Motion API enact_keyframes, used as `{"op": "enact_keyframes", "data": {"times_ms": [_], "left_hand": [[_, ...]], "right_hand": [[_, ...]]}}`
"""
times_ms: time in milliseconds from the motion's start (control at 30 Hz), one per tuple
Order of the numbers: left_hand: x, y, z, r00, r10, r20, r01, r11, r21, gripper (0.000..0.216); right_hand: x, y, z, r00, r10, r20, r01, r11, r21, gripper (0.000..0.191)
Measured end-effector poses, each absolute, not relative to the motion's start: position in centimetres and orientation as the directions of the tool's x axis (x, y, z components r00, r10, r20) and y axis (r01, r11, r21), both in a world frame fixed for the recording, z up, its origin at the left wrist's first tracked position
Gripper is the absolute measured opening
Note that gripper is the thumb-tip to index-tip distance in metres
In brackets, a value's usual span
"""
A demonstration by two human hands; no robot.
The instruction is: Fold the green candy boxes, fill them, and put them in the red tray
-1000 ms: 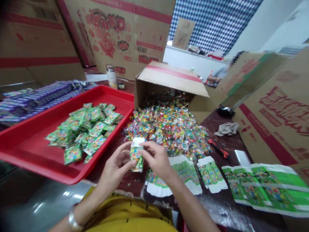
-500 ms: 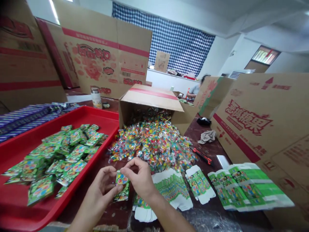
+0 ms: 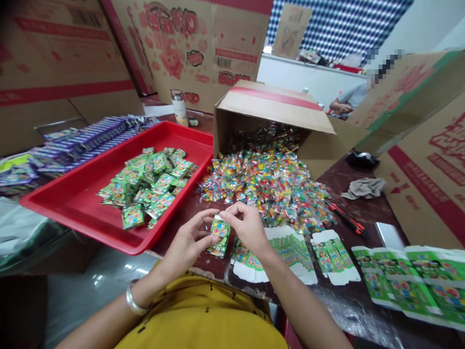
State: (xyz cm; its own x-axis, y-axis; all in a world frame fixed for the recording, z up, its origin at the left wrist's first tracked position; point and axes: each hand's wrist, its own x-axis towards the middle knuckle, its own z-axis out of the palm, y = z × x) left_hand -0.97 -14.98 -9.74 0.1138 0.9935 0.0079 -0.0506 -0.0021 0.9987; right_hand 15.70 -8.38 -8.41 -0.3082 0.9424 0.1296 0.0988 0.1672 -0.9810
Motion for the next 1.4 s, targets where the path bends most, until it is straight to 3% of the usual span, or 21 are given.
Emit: {"op": "enact_keyframes", "data": {"times_ms": [100,167,267,333,400,467,533,600,667,767,867,1000,1067,1133,1267,1400], "left_hand": [[-0.9,-15.5,-9.9,0.102,0.995,-0.003,-0.078,0.011,0.997,0.040],[-1.3,-15.3,-9.7,0.102,0.995,0.013,-0.043,-0.008,0.999,0.035],[-3.9,-12.6,-8.0,0.028,0.989,0.142,0.181,-0.145,0.973,0.031],[-7.3,-9.5,-5.9,-0.076,0.957,0.280,0.446,-0.218,0.868,0.028],[-10.8,-6.3,-3.5,-0.186,0.923,0.337,0.676,-0.128,0.726,0.037],[-12.9,-4.1,-1.9,-0.202,0.924,0.325,0.815,-0.025,0.579,0.056],[-12.7,-3.5,-1.6,-0.161,0.914,0.373,0.884,-0.034,0.466,0.070],[-10.2,-4.8,-3.0,-0.068,0.895,0.442,0.883,-0.152,0.444,0.072],[-6.3,-7.4,-5.8,0.069,0.893,0.445,0.813,-0.309,0.494,0.062],[-0.1,-11.1,-10.8,0.334,0.907,0.258,0.742,-0.422,0.521,0.062],[3.8,-12.5,-14.6,0.391,0.904,0.175,0.747,-0.422,0.513,0.069],[4.7,-12.5,-16.3,0.346,0.924,0.163,0.783,-0.380,0.492,0.079],[4.6,-12.5,-16.3,0.334,0.929,0.159,0.792,-0.368,0.486,0.082],[4.5,-12.7,-16.3,0.332,0.929,0.162,0.794,-0.368,0.484,0.084],[4.4,-13.0,-16.4,0.323,0.928,0.187,0.783,-0.373,0.498,0.084],[4.0,-13.0,-16.1,0.301,0.924,0.234,0.723,-0.381,0.576,0.066]], "right_hand": [[15.6,-9.5,-8.1,-0.308,0.919,0.244,0.160,0.303,-0.939,0.026],[15.9,-9.9,-7.8,-0.360,0.902,0.240,0.158,0.312,-0.937,0.025],[17.4,-9.7,-7.4,-0.386,0.906,0.172,0.106,0.229,-0.968,0.032],[19.0,-8.9,-7.2,-0.291,0.941,0.172,0.102,0.209,-0.973,0.046],[21.0,-7.8,-7.4,-0.168,0.967,0.190,0.168,0.218,-0.961,0.043],[23.3,-6.8,-8.1,-0.073,0.979,0.189,0.274,0.202,-0.940,0.038],[25.8,-6.1,-9.0,0.030,0.979,0.200,0.394,0.173,-0.903,0.036],[27.8,-5.6,-10.1,0.112,0.965,0.237,0.537,0.142,-0.831,0.032],[29.1,-5.4,-10.8,0.088,0.964,0.252,0.688,0.124,-0.715,0.027],[29.2,-5.3,-11.3,-0.053,0.980,0.194,0.855,0.145,-0.498,0.021],[28.0,-6.1,-11.0,-0.163,0.980,0.113,0.913,0.193,-0.359,0.023],[25.5,-8.1,-11.4,-0.392,0.920,0.016,0.873,0.378,-0.307,0.026],[24.3,-8.8,-12.1,-0.408,0.913,0.004,0.882,0.396,-0.256,0.035],[23.5,-9.1,-12.9,-0.372,0.928,0.023,0.899,0.366,-0.241,0.031],[23.3,-9.1,-13.5,-0.344,0.924,0.169,0.854,0.382,-0.353,0.015],[23.7,-9.1,-12.8,-0.331,0.912,0.242,0.799,0.408,-0.442,0.013]]}}
